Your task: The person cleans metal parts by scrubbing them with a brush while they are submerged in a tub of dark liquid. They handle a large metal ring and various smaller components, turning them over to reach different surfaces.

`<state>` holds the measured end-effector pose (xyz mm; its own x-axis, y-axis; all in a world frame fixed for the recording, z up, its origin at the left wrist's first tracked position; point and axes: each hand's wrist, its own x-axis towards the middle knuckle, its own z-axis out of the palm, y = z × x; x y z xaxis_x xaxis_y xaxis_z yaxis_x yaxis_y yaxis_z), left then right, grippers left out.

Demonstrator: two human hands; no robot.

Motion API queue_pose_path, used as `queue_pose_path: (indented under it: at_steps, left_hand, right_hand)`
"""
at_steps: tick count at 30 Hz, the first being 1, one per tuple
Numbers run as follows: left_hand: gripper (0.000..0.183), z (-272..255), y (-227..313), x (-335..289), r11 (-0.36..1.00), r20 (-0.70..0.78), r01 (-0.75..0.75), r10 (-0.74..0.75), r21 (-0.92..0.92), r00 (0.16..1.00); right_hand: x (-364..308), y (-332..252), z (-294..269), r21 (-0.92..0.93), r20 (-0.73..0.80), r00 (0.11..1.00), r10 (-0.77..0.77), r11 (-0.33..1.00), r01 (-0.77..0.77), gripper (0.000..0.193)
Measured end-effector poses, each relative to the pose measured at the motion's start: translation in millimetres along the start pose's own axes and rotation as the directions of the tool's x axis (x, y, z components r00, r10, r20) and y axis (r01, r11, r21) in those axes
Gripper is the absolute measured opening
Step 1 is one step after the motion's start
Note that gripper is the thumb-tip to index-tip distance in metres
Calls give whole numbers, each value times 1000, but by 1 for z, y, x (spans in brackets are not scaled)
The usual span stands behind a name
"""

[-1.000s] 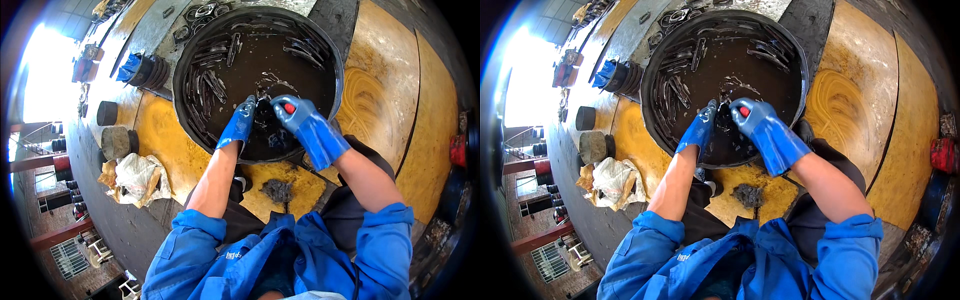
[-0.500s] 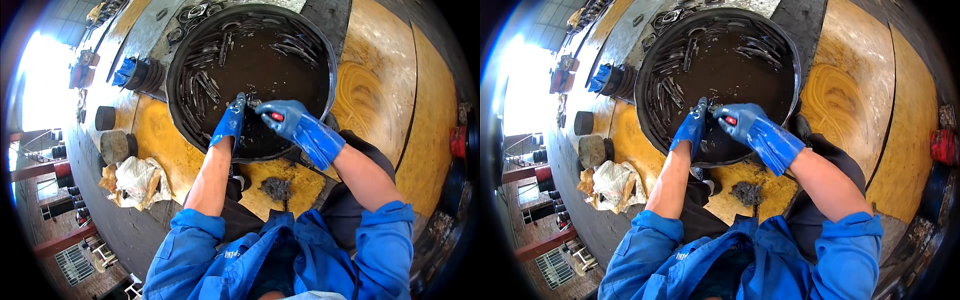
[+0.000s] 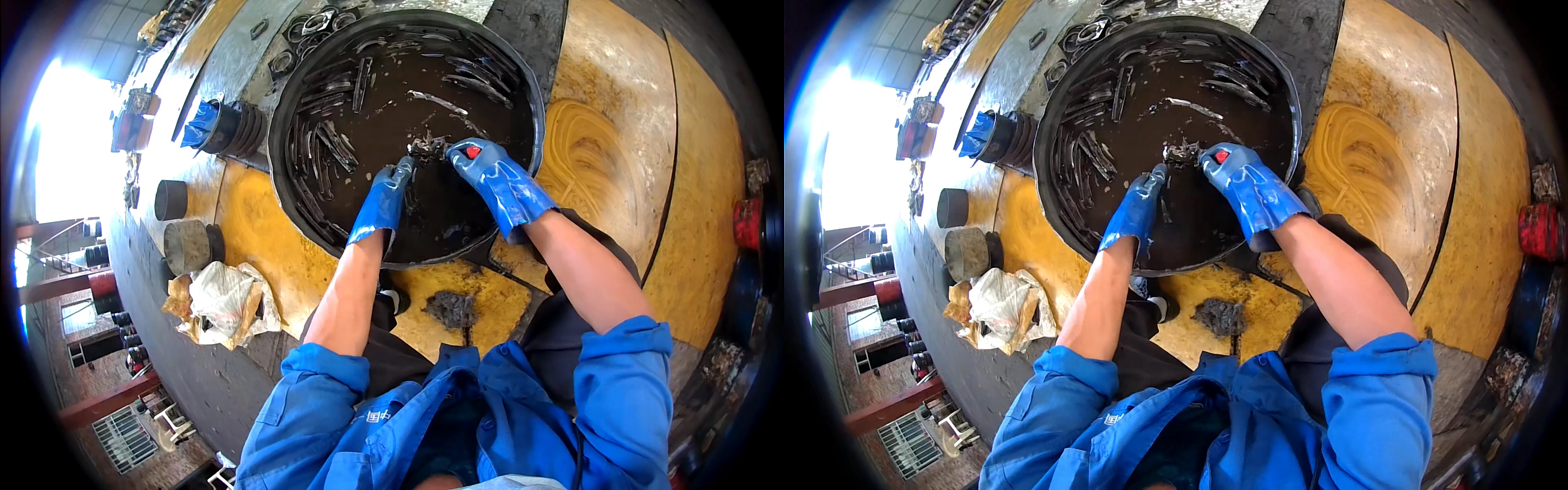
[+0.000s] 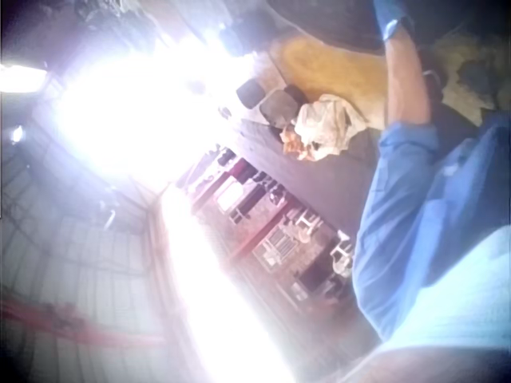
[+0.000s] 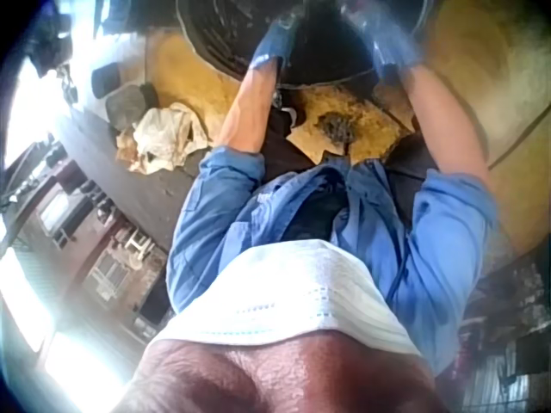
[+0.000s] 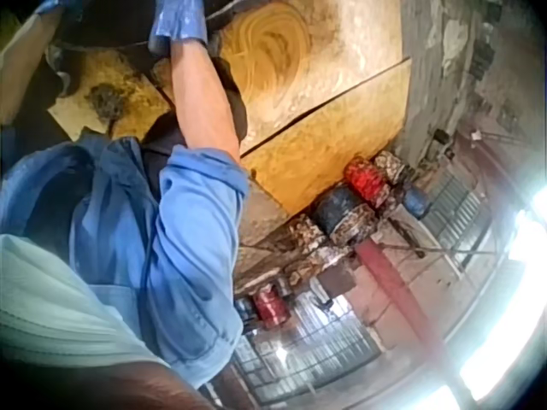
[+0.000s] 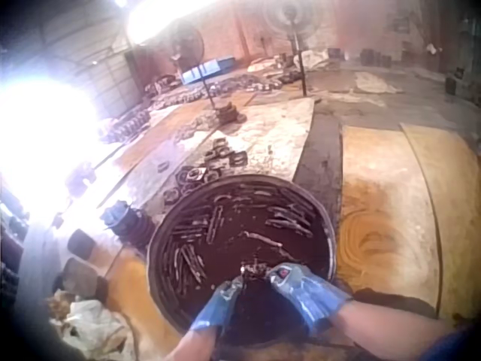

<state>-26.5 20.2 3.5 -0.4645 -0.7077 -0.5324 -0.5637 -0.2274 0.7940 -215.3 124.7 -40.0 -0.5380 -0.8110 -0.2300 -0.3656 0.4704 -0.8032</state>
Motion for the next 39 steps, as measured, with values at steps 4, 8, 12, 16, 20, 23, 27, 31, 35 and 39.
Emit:
queue_pose_path:
  at_steps: [4,8,12,16,20,23,27,31,35,39]
  left_hand:
    - [70,3,-12,29,992,5,20,-21,122,1000]
    - [68,6,-74,76,964,-148,18,22,264,989]
    - [57,8,-59,62,911,-138,41,18,410,990]
    - [46,11,1,9,965,-150,3,38,263,988]
    - [35,-8,0,8,936,-73,-340,334,-90,940]
    - [34,-22,13,7,898,-80,-376,368,-230,926]
    - [35,-31,29,0,894,-133,-399,379,-203,916]
    - [38,-45,22,3,865,-169,-411,376,-289,911]
    - [40,-53,19,10,839,-179,-409,368,-360,912]
    - [42,-63,16,16,816,-181,-411,369,-407,912]
  right_hand:
    - [-3,-7,-5,36,92,985,149,988,-153,32]
    - [-5,-26,-7,-116,282,933,225,973,-199,33]
    - [-16,-25,-7,-207,333,921,202,969,-138,36]
    - [-29,-54,-21,-133,325,933,156,984,-118,34]
    - [-34,-64,-31,130,252,968,19,990,-53,24]
    - [-41,-82,-46,345,315,949,-18,934,-97,24]
    - [-45,-73,-27,332,251,954,-166,940,76,21]
    - [-53,-67,-14,69,31,902,-431,901,428,19]
    - [-41,-64,-24,103,-17,887,-462,881,462,20]
    - [-34,-77,-63,257,-33,945,-326,911,324,20]
